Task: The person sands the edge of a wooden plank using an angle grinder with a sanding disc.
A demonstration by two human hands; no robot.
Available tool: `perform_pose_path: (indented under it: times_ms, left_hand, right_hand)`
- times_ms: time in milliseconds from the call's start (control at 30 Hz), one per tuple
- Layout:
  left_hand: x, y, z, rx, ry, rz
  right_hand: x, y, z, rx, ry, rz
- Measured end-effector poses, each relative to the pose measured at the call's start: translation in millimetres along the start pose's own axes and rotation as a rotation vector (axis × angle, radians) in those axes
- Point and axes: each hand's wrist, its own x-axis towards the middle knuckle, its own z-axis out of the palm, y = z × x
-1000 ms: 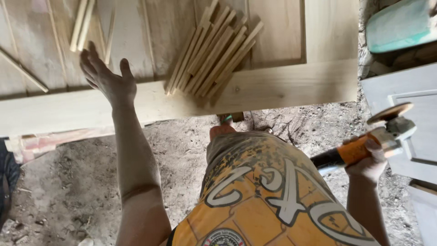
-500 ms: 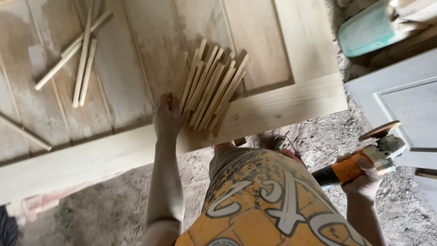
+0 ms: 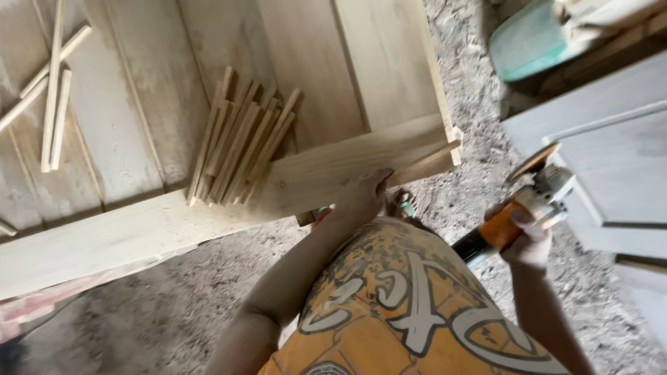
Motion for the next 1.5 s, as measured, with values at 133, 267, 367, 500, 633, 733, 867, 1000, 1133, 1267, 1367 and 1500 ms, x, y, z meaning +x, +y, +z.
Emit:
perform_pose_path:
  times_ms: [133,267,367,500,633,733,867,1000,1133,1267,1367,1500]
  left_hand:
    - [3,22,45,0.125,-0.004,-0.142]
    - [-1,33,53,0.216,0.053,-0.238]
    - [-4,39,57,0.256,0.063,-0.174]
    - [-3,42,68,0.382,0.193,0.038]
    - [6,28,66,0.44,0.282,0.182]
    - [6,12,59,0.43,0.281,0.258]
    - [4,4,58,0.415,0.279,0.347]
    - [6,-1,52,0.366,0.214,0.359]
    - [12,-11,53,0.36,0.174,0.396]
    - [10,-17,57,0.357,0.124,0.363]
    - [13,-17,56,0.372,0.138,0.372]
    - [14,-18,55,0.346,0.097,0.363]
  right_hand:
    - [22,-27,-42,-0.042,-0.106,-0.014]
    - [36,-31,-68,-0.048,-0.218,0.04]
    - [51,-19,-77,-0.433,-0.397,-0.312]
    - [50,-4,-73,-1.017,-0.489,-0.772]
    - [27,-6,-46,-1.066,-0.237,-0.149]
    - [19,-9,-16,-1.178,-0.071,0.046]
    - [11,-12,21,-1.35,-0.048,0.164]
    - [14,-7,52,-1.4,-0.024,0.214]
    - [19,4,61,-1.427,-0.002,0.227]
    - [23,12,61,-1.37,-0.064,0.176]
    - [27,14,60,-1.32,-0.073,0.125]
    - [33,9,50,-1.326,0.024,0.225]
